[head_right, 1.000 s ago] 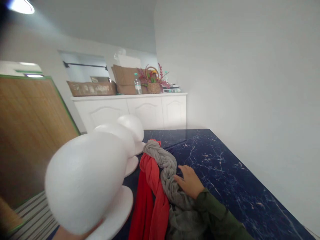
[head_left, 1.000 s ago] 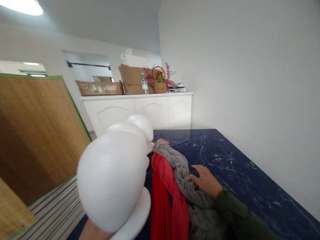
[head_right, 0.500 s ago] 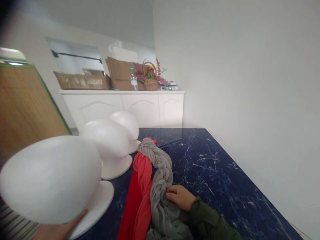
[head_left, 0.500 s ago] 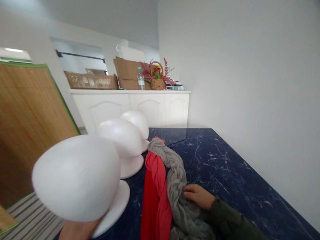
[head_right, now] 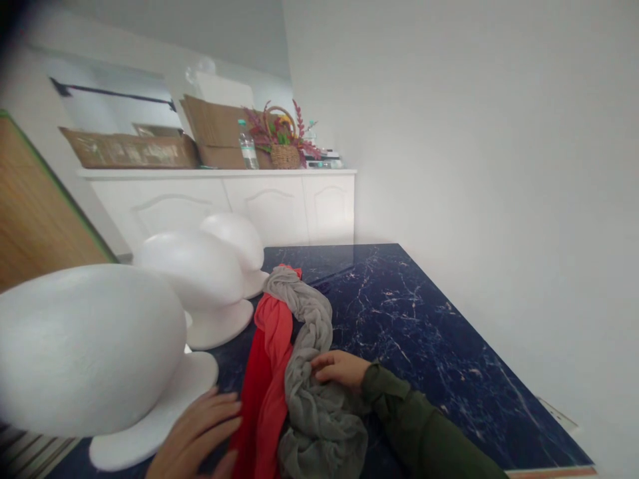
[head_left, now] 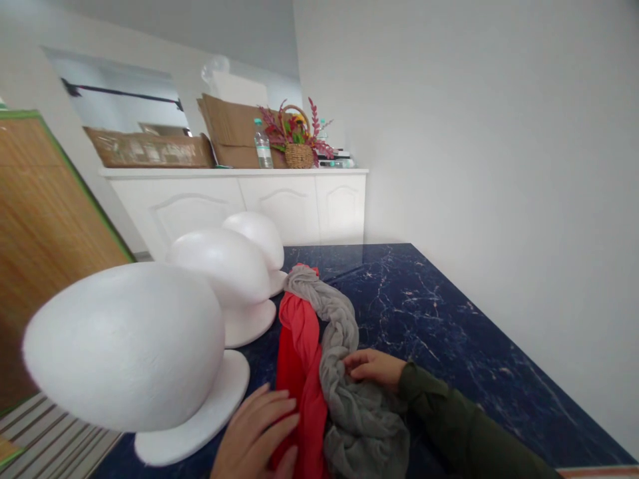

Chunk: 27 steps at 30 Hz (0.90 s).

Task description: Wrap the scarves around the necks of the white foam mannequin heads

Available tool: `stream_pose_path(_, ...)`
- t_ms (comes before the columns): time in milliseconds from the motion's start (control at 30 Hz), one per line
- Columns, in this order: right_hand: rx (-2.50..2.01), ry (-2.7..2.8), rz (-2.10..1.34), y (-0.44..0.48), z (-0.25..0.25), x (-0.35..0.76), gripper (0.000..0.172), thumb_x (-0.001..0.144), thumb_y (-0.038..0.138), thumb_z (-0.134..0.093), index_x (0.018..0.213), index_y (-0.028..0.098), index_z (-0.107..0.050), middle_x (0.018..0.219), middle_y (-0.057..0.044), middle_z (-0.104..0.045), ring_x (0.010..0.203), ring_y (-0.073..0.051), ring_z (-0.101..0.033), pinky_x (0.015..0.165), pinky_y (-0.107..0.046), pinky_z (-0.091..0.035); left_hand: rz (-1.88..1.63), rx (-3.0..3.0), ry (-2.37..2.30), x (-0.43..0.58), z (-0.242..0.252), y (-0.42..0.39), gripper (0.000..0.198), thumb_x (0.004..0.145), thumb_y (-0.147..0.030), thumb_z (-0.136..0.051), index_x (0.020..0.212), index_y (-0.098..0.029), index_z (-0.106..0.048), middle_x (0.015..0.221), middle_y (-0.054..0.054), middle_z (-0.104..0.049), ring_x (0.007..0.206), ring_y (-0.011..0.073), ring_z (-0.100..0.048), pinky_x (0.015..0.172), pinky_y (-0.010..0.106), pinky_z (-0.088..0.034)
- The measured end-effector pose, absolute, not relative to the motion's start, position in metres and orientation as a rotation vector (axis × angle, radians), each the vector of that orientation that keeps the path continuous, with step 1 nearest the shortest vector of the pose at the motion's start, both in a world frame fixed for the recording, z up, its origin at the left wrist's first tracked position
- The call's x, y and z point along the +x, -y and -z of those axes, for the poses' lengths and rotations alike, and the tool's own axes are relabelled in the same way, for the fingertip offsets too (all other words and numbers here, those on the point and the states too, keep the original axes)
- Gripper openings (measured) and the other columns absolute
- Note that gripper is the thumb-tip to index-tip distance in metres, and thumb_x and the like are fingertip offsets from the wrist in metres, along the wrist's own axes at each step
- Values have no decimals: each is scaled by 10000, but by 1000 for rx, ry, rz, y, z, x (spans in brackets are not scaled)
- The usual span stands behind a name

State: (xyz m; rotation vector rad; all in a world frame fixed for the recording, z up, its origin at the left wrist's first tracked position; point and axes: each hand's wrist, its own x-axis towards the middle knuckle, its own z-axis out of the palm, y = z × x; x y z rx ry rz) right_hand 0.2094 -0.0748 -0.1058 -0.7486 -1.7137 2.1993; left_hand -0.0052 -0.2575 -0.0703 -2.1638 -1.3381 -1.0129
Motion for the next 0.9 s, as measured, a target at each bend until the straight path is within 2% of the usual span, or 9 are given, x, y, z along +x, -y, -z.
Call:
stream_pose_path(133,-504,1511,-2310,92,105,195,256,563,132,-590,816,158,-624,824,-4,-621,788,-122,-549,798,-269,-392,905,-2610,1333,61,36,173,295,768,-242,-454,1050,-212,-536,1124,51,-561,1076,174,-478,993,367,-329)
stream_pose_path(233,-606,1420,-2305,82,106,203,200,574,101,-559,762,157,-599,768,-3,-616,726,-124,-566,757,-293,-412,675,-2722,1510,79,50,115,368,802,-316,-421,1140,-195,-502,1261,74,-468,1181,212,-386,1025,424,-261)
stream_pose_path(333,-678,1348,-2341,56,107,220,261,574,123,-554,833,143,-562,763,-28,-613,696,-147,-597,706,-315,-431,440,-2668,1779,70,80,84,392,828,-376,-363,1128,-179,-520,1263,109,-463,1201,267,-361,997,514,-245)
stream_pose_path(433,-690,1186,-2355,29,109,234,348,622,186,-561,962,128,-513,850,-69,-613,785,-180,-613,717,-318,-435,338,-2658,1855,51,100,77,438,800,-389,-413,1182,-183,-471,1296,117,-424,1225,287,-322,990,527,-244)
stream_pose_path(567,-685,1102,-2408,15,112,237,332,714,260,-497,1012,113,-482,878,-101,-614,821,-187,-612,739,-333,-431,280,-2678,1848,37,105,80,509,756,-398,-475,1218,-187,-432,1327,116,-384,1242,297,-289,1001,526,-227)
stream_pose_path(900,-850,1283,-2234,28,105,228,187,644,141,-507,826,133,-464,748,-56,-619,694,-148,-620,654,-290,-452,259,-2676,1821,41,101,80,500,766,-395,-464,1214,-174,-436,1324,132,-381,1235,298,-302,1000,518,-235)
